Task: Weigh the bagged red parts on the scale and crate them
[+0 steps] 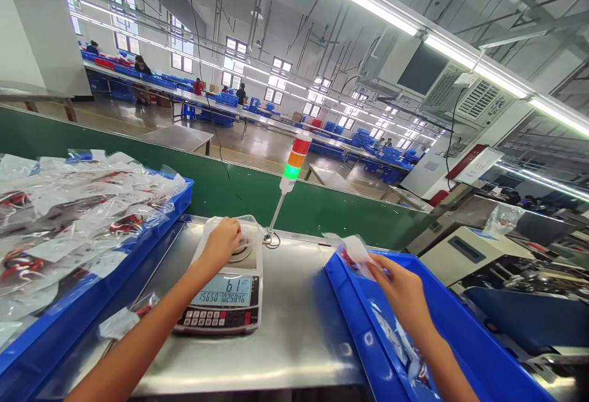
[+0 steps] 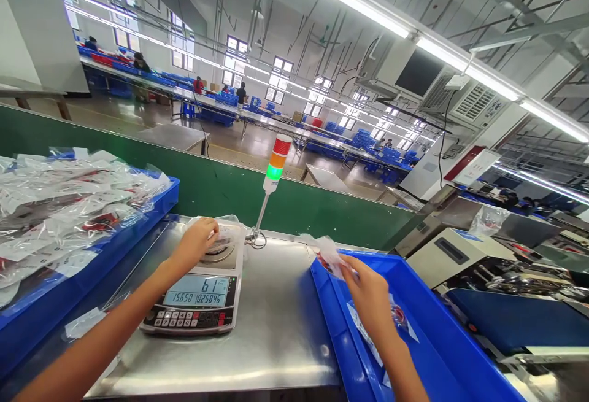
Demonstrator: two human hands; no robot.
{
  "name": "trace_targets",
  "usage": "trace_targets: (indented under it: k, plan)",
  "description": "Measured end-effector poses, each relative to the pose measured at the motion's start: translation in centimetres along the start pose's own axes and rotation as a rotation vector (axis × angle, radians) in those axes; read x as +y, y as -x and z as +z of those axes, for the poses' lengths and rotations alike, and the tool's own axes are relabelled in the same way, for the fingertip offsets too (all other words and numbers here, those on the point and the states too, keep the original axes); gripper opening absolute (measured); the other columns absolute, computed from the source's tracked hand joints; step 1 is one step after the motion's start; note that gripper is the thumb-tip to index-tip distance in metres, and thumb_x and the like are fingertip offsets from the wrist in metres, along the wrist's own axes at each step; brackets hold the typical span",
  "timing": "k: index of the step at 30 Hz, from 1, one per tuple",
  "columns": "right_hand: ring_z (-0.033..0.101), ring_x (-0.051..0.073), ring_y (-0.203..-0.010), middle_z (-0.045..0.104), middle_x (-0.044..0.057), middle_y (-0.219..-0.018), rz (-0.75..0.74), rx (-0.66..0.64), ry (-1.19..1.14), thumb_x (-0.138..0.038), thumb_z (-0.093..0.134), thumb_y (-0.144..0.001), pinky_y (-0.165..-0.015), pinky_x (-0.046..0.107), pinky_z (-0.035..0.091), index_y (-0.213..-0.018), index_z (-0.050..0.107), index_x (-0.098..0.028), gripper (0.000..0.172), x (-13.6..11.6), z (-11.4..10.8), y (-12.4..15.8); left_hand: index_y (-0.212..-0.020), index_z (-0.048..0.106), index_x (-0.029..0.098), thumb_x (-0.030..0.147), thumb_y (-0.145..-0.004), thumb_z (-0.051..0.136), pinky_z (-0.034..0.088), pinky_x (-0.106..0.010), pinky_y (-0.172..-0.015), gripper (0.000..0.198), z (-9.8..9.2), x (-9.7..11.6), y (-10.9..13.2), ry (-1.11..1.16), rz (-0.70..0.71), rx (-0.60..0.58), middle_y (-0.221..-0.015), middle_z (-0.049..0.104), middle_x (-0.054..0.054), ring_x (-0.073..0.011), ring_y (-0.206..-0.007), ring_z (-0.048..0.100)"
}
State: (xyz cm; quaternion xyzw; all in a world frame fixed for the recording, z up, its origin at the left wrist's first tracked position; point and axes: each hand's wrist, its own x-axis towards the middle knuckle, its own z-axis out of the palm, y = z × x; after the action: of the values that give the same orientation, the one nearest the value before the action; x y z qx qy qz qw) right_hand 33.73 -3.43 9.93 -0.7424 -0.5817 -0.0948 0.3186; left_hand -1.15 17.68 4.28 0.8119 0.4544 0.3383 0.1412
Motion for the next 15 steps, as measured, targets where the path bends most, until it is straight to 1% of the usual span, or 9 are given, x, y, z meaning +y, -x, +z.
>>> trace_targets:
  k: [2,4,6,8,10,11,13,14,15]
  plan:
    - [0.072,0.029,-0.094,0.077,0.007,-0.107,-0.171,-0.019,-0.108,-0.042,0.044,-0.098,-0.079,0.036,0.057,-0.108,0.076,-0.023,0.039,-4.6,3.1,-3.1,-0.077,0.059,0.02,0.018,-0.087,0.049,0.051,-0.037,-0.08,0.015,-1.4,-0.7,-1.0,0.03,-0.096,0.107,-0.086,0.069,-0.009,-0.0265,-0.086,0.066]
    - [0.072,0.027,-0.098,0.076,0.006,-0.112,-0.322,-0.05,-0.138,-0.03,0.043,-0.1,-0.081,0.036,0.057,-0.111,0.075,-0.024,0.034,-8.6,6.6,-5.7,-0.082,0.06,0.019,0.023,-0.088,0.049,0.052,-0.035,-0.076,0.014,-3.8,-1.7,-1.6,0.064,-0.187,0.232,-0.086,0.071,-0.008,-0.0254,-0.08,0.068]
    - [0.071,0.026,-0.103,0.075,0.006,-0.117,-0.451,-0.095,-0.122,-0.02,0.043,-0.1,-0.084,0.036,0.057,-0.113,0.074,-0.024,0.034,-11.9,10.1,-7.4,-0.087,0.061,0.019,0.028,-0.089,0.05,0.052,-0.032,-0.074,0.015,-7.0,-2.9,-1.5,0.089,-0.252,0.366,-0.091,0.072,-0.008,-0.0244,-0.082,0.069]
    - [0.069,0.027,-0.109,0.073,0.007,-0.122,-0.587,-0.168,-0.09,-0.012,0.045,-0.097,-0.091,0.039,0.057,-0.113,0.075,-0.023,0.035,-14.1,13.3,-8.0,-0.09,0.061,0.019,0.03,-0.089,0.05,0.053,-0.031,-0.074,0.016,-10.6,-4.0,-0.8,0.085,-0.301,0.512,-0.097,0.073,-0.008,-0.0238,-0.087,0.07]
    - [0.067,0.028,-0.116,0.073,0.009,-0.123,-0.735,-0.254,-0.073,-0.006,0.047,-0.094,-0.097,0.043,0.057,-0.111,0.076,-0.021,0.036,-15.2,16.0,-7.5,-0.093,0.061,0.019,0.03,-0.092,0.048,0.053,-0.031,-0.076,0.017,-14.3,-4.8,0.3,0.048,-0.347,0.663,-0.102,0.073,-0.008,-0.0241,-0.09,0.07]
    - [0.067,0.029,-0.117,0.073,0.009,-0.122,-0.804,-0.29,-0.08,-0.005,0.047,-0.093,-0.099,0.044,0.057,-0.11,0.076,-0.02,0.037,-15.3,17.1,-7.1,-0.096,0.06,0.019,0.029,-0.093,0.047,0.053,-0.032,-0.078,0.017,-16.0,-5.0,0.9,0.015,-0.368,0.74,-0.103,0.073,-0.009,-0.0246,-0.091,0.07]
    - [0.067,0.029,-0.116,0.074,0.008,-0.121,-0.891,-0.318,-0.126,-0.008,0.045,-0.095,-0.098,0.045,0.058,-0.112,0.076,-0.021,0.037,-14.4,18.5,-6.3,-0.101,0.06,0.018,0.026,-0.095,0.045,0.051,-0.035,-0.082,0.018,-19.2,-5.4,2.0,-0.113,-0.389,0.871,-0.103,0.073,-0.01,-0.0264,-0.092,0.069]
    - [0.068,0.028,-0.115,0.074,0.008,-0.12,-0.901,-0.307,-0.159,-0.012,0.044,-0.099,-0.097,0.045,0.059,-0.113,0.075,-0.023,0.036,-13.5,18.8,-6.0,-0.103,0.06,0.017,0.024,-0.097,0.043,0.05,-0.036,-0.082,0.02,-20.5,-5.5,2.7,-0.208,-0.39,0.912,-0.105,0.072,-0.011,-0.0273,-0.093,0.069]
    - [0.069,0.028,-0.114,0.073,0.007,-0.121,-0.89,-0.284,-0.191,-0.018,0.042,-0.102,-0.095,0.045,0.06,-0.115,0.075,-0.024,0.036,-12.4,18.9,-5.7,-0.105,0.06,0.017,0.023,-0.099,0.04,0.05,-0.036,-0.082,0.022,-21.7,-5.7,3.3,-0.317,-0.392,0.928,-0.107,0.071,-0.012,-0.0282,-0.095,0.069]
